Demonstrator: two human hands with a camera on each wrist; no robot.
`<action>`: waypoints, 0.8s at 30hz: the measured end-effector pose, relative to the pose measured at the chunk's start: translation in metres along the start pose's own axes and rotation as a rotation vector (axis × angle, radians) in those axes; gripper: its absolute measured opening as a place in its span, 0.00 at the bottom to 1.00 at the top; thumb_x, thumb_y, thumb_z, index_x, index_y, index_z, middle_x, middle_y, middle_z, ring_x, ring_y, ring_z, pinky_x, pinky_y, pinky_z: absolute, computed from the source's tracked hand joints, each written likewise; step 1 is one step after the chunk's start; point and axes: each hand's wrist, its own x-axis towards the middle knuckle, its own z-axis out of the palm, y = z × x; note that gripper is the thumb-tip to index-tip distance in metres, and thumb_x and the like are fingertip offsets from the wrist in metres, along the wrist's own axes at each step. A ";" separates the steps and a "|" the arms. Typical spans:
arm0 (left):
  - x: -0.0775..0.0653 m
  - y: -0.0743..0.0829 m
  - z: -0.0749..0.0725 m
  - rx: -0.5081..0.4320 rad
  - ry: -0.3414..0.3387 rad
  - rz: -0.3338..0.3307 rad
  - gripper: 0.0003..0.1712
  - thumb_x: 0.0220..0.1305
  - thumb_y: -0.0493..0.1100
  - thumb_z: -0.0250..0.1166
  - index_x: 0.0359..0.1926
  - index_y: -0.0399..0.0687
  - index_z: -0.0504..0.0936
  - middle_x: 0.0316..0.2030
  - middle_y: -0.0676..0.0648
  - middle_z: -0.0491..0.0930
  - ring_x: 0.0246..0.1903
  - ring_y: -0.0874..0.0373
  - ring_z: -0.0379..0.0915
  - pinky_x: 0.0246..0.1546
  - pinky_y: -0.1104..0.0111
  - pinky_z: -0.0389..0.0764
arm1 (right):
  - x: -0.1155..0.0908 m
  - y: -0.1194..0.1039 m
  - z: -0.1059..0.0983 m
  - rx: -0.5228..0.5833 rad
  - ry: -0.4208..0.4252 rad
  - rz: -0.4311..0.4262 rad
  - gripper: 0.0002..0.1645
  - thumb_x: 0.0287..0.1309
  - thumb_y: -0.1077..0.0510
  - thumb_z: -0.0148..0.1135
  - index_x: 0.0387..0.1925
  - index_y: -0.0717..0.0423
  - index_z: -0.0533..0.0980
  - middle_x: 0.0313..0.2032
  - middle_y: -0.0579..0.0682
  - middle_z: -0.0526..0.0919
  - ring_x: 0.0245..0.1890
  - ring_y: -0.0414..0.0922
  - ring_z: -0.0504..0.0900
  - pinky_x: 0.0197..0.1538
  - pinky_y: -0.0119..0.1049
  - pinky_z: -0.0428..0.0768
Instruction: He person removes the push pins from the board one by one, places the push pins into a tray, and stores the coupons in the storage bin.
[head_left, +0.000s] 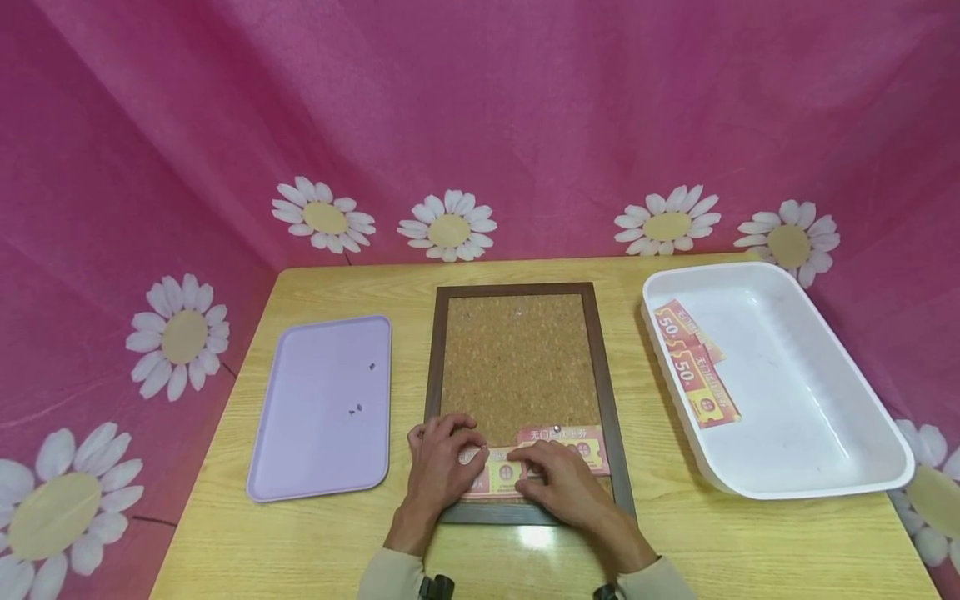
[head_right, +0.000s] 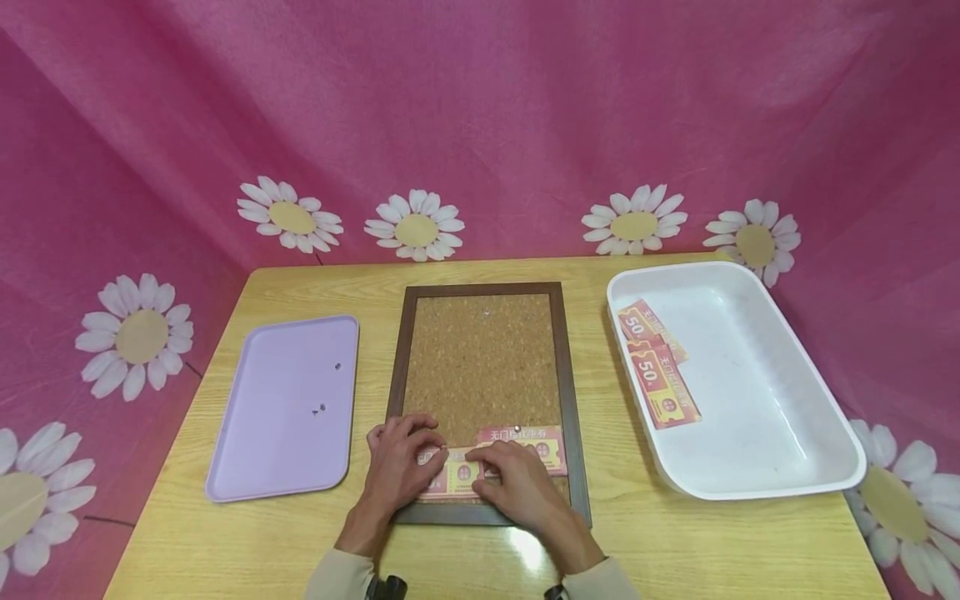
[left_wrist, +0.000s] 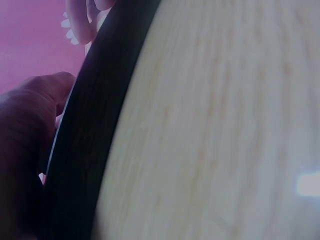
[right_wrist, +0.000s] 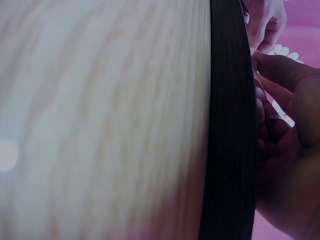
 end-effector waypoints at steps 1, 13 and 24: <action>0.000 0.000 0.000 0.001 0.004 -0.005 0.04 0.51 0.51 0.71 0.28 0.61 0.86 0.44 0.55 0.81 0.47 0.55 0.72 0.52 0.49 0.57 | 0.000 0.000 0.000 0.004 -0.002 0.002 0.20 0.49 0.53 0.71 0.48 0.41 0.81 0.45 0.40 0.85 0.47 0.40 0.81 0.51 0.47 0.74; 0.000 -0.001 0.002 0.006 0.043 0.025 0.04 0.52 0.51 0.71 0.28 0.59 0.86 0.43 0.56 0.82 0.48 0.56 0.73 0.51 0.49 0.58 | 0.001 0.002 -0.001 0.011 0.002 -0.023 0.21 0.49 0.54 0.71 0.48 0.42 0.81 0.44 0.39 0.85 0.44 0.37 0.81 0.48 0.43 0.75; 0.000 -0.002 -0.001 -0.003 -0.001 0.039 0.03 0.54 0.48 0.70 0.32 0.60 0.87 0.45 0.55 0.81 0.49 0.54 0.73 0.51 0.47 0.58 | 0.001 0.001 -0.001 0.012 -0.002 0.001 0.20 0.49 0.53 0.70 0.48 0.41 0.81 0.46 0.40 0.85 0.47 0.40 0.82 0.51 0.46 0.74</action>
